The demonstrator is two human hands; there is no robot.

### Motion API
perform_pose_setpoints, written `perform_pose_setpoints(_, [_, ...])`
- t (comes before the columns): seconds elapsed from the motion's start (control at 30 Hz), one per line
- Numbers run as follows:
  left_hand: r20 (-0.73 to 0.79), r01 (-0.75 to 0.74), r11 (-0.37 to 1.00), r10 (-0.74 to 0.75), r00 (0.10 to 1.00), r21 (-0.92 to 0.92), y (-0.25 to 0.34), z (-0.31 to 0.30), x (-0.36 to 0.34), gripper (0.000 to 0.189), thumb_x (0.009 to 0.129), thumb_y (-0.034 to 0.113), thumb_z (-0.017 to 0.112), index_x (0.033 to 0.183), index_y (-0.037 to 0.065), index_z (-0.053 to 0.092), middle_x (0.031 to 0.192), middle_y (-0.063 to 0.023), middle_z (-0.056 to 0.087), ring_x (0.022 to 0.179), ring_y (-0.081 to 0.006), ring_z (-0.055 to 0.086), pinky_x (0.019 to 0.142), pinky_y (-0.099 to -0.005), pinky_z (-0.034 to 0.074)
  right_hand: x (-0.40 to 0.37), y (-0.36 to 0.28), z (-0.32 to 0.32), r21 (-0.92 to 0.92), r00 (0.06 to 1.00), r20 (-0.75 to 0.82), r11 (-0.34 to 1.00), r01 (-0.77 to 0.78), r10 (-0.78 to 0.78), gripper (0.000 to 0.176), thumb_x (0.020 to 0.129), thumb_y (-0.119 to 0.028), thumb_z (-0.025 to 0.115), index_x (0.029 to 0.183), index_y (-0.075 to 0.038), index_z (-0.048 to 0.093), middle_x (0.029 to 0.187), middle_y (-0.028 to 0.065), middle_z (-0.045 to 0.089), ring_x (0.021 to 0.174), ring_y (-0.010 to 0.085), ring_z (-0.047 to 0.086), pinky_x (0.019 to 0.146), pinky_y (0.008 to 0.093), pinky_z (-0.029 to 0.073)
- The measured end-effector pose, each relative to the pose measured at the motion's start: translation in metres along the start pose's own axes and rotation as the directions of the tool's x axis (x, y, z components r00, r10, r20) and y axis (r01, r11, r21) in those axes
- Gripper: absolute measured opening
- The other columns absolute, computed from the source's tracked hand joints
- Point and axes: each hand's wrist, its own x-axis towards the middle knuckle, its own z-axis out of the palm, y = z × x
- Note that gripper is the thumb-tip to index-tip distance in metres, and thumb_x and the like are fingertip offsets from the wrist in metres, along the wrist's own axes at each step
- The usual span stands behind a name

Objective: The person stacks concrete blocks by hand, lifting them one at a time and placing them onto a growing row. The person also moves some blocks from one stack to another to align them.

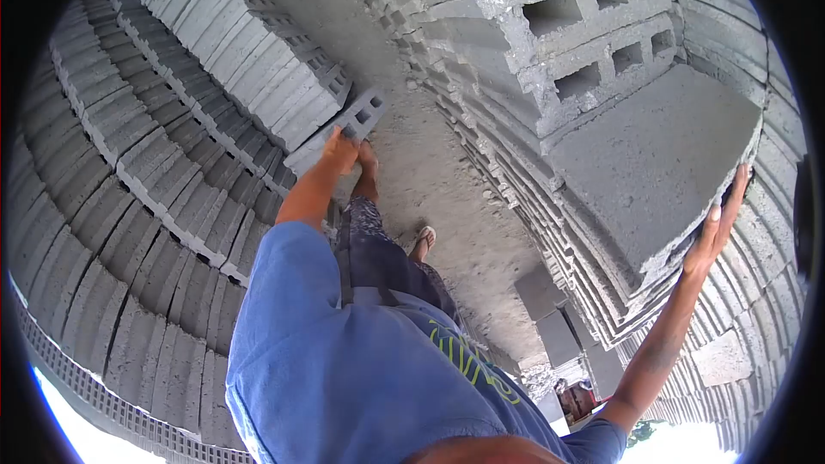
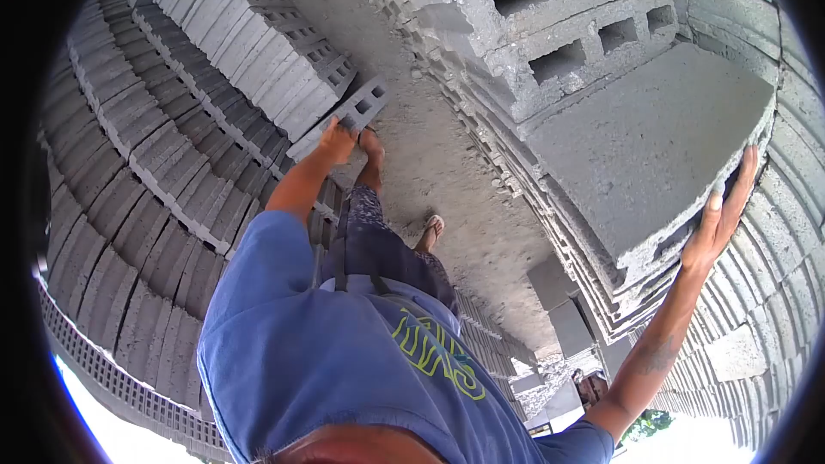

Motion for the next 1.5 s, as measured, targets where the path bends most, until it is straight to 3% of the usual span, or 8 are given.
perform_pose_setpoints(0.17, [-0.277,-0.124,0.991,0.132,0.952,0.048,0.018,-0.015,-0.112,0.077,0.073,0.029,0.068,0.141,0.006,0.041,0.110,-0.0144,0.064,0.106,-0.0305,0.060,0.110,-0.0527,0.018,-0.009,-0.029,-0.005,-0.005,0.970,-0.104,0.975,-0.221,0.219,0.061,0.094,-0.039,0.051,0.143,-0.003,0.039,0.149,0.0201,0.035,0.141,0.0331,0.028,0.115,0.0441,0.019])
perform_pose_setpoints(0.27, [-0.375,-0.196,0.979,0.201,0.905,0.054,0.036,-0.050,-0.200,0.075,0.069,0.029,0.067,0.137,0.005,0.047,0.096,-0.0131,0.066,0.097,-0.0291,0.062,0.107,-0.0526,0.022,-0.038,-0.153,0.003,0.148,0.948,-0.289,0.972,0.182,-0.134,0.052,0.090,-0.032,0.059,0.133,-0.004,0.051,0.135,0.0159,0.053,0.132,0.0313,0.043,0.107,0.0449,0.036])
perform_pose_setpoints(0.4, [-0.423,-0.238,0.968,0.249,0.871,0.080,0.061,-0.101,-0.319,0.068,0.065,0.026,0.067,0.129,0.004,0.056,0.081,-0.0104,0.065,0.086,-0.0269,0.063,0.103,-0.0515,0.026,-0.083,-0.238,0.132,0.557,0.856,0.517,0.751,-0.355,0.021,0.049,0.083,-0.038,0.068,0.102,0.007,0.065,0.098,0.0232,0.068,0.091,0.0338,0.067,0.088,0.0382,0.050])
perform_pose_setpoints(0.6, [-0.406,-0.186,0.978,0.209,0.890,0.095,0.101,-0.163,-0.449,0.068,0.063,0.024,0.064,0.128,0.008,0.058,0.076,-0.0087,0.064,0.079,-0.0251,0.063,0.099,-0.0470,0.030,-0.104,-0.271,0.266,0.551,0.704,0.682,0.773,-0.314,-0.200,0.080,0.060,-0.068,0.073,0.075,0.011,0.068,0.082,0.0285,0.067,0.081,0.0367,0.068,0.073,0.0422,0.053])
perform_pose_setpoints(0.67, [-0.342,-0.094,0.995,0.082,0.936,-0.018,0.112,-0.182,-0.477,0.071,0.063,0.024,0.064,0.132,0.011,0.055,0.075,-0.0081,0.064,0.078,-0.0237,0.063,0.099,-0.0466,0.030,-0.098,-0.277,0.270,0.520,0.456,0.834,0.721,-0.458,-0.312,0.081,0.064,-0.068,0.071,0.092,0.008,0.070,0.091,0.0258,0.068,0.089,0.0357,0.067,0.081,0.0404,0.052])
perform_pose_setpoints(0.97, [-0.281,0.108,0.992,-0.124,0.952,-0.071,0.145,-0.262,-0.559,0.083,0.058,0.020,0.072,0.137,0.015,0.049,0.073,-0.0070,0.062,0.077,-0.0245,0.060,0.098,-0.0434,0.029,-0.065,-0.335,0.195,0.697,0.714,0.648,0.583,-0.418,-0.264,0.062,0.059,-0.047,0.080,0.089,0.006,0.071,0.101,0.0252,0.067,0.101,0.0361,0.064,0.085,0.0395,0.051])
perform_pose_setpoints(1.2, [-0.828,0.084,0.994,0.011,0.561,0.069,0.181,-0.300,-0.595,0.087,0.043,0.013,0.068,0.129,0.006,0.055,0.062,-0.0018,0.044,0.056,-0.0218,0.045,0.073,-0.0404,0.032,0.076,-0.240,0.002,0.593,0.914,0.166,0.778,0.208,-0.371,0.048,0.059,-0.041,0.072,0.066,0.006,0.064,0.060,0.0251,0.060,0.062,0.0391,0.062,0.062,0.0440,0.050])
perform_pose_setpoints(1.5, [-0.917,-0.041,0.919,0.395,0.058,0.393,0.157,-0.413,-0.434,0.073,0.076,0.053,0.068,0.136,0.016,0.051,0.062,-0.0020,0.049,0.057,-0.0214,0.047,0.073,-0.0372,0.032,0.149,-0.041,-0.090,0.100,0.975,-0.128,0.976,0.195,-0.182,0.055,0.061,-0.041,0.075,0.057,0.002,0.042,0.047,0.0134,0.043,0.048,0.0267,0.045,0.051,0.0427,0.036])
